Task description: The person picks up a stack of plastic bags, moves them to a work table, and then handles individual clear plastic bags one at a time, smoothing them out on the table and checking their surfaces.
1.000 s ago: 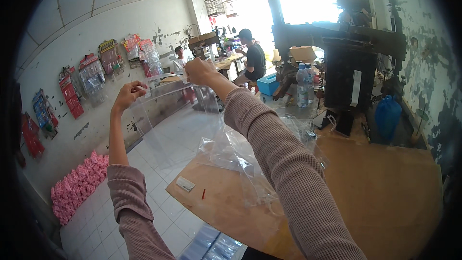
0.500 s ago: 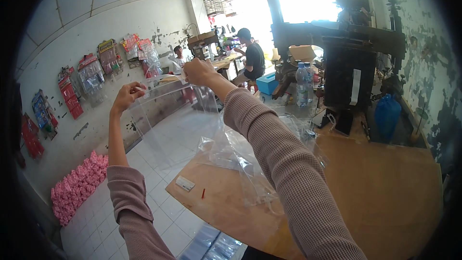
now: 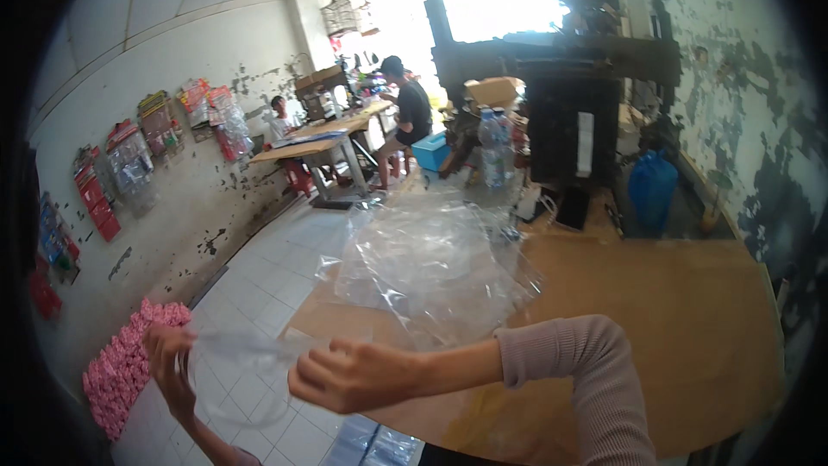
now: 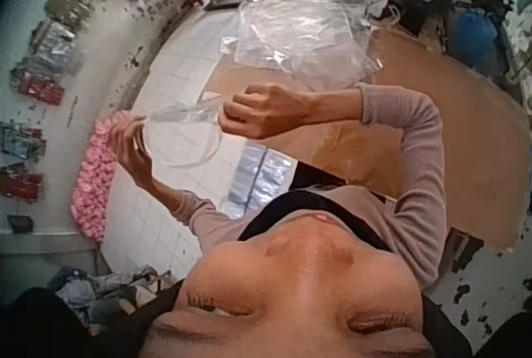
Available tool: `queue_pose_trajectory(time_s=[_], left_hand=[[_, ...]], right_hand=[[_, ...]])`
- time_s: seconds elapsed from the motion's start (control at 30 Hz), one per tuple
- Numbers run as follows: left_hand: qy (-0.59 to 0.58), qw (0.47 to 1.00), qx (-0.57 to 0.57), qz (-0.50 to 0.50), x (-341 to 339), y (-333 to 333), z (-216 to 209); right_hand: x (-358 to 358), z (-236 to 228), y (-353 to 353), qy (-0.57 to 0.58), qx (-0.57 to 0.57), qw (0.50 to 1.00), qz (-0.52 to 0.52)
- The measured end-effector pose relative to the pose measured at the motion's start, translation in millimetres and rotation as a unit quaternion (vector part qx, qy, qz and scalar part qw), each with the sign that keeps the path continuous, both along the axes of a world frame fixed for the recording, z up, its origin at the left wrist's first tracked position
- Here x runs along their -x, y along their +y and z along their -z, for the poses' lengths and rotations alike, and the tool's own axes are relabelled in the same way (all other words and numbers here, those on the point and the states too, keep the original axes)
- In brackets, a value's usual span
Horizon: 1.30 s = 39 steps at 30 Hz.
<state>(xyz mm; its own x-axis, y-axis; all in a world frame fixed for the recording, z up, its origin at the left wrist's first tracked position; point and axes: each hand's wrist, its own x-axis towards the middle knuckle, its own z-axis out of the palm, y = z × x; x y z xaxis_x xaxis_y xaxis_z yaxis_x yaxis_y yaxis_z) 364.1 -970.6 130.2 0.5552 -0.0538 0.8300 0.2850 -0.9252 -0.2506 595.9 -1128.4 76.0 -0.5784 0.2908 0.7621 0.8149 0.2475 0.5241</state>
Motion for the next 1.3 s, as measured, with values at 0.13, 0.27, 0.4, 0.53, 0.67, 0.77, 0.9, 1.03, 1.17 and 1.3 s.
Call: queue_pose_trajectory(time_s=[0.13,0.27,0.4,0.53,0.67,0.77,0.9,1.03,1.17,1.3], left_hand=[[-0.049,0.988,-0.145,0.023,22,-19,11],[-0.125,0.942,-0.296,0.096,-1,-34,-7],[-0.163,0.926,-0.307,0.149,-52,-55,-21],[-0.215,0.88,-0.297,0.304,-147,-93,-53],[-0.249,0.876,-0.201,0.36,-252,-169,-65],[-0.19,0.861,-0.083,0.465,-325,-239,-80],[-0.056,0.885,-0.128,0.444,-404,-333,-64],[0.04,0.877,-0.037,0.478,-448,-402,-5],[0.36,0.805,-0.052,0.468,-481,-422,92],[0.519,0.703,-0.035,0.485,-452,-374,161]], right_hand=[[18,7,-41,0.076,0.02,0.996,-0.046],[25,2,-97,0.121,0.001,0.993,-0.018],[14,-10,-156,0.168,0.028,0.984,0.056],[-1,-19,-211,0.313,0.034,0.941,0.123],[-29,-56,-283,0.535,0.0,0.832,0.149],[-32,-73,-337,0.651,-0.075,0.741,0.146],[-67,-73,-412,0.684,-0.082,0.643,0.335],[-167,-54,-519,0.611,0.046,0.558,0.559],[-230,31,-593,0.325,-0.012,0.619,0.715],[-160,67,-501,0.531,0.108,0.512,0.667]])
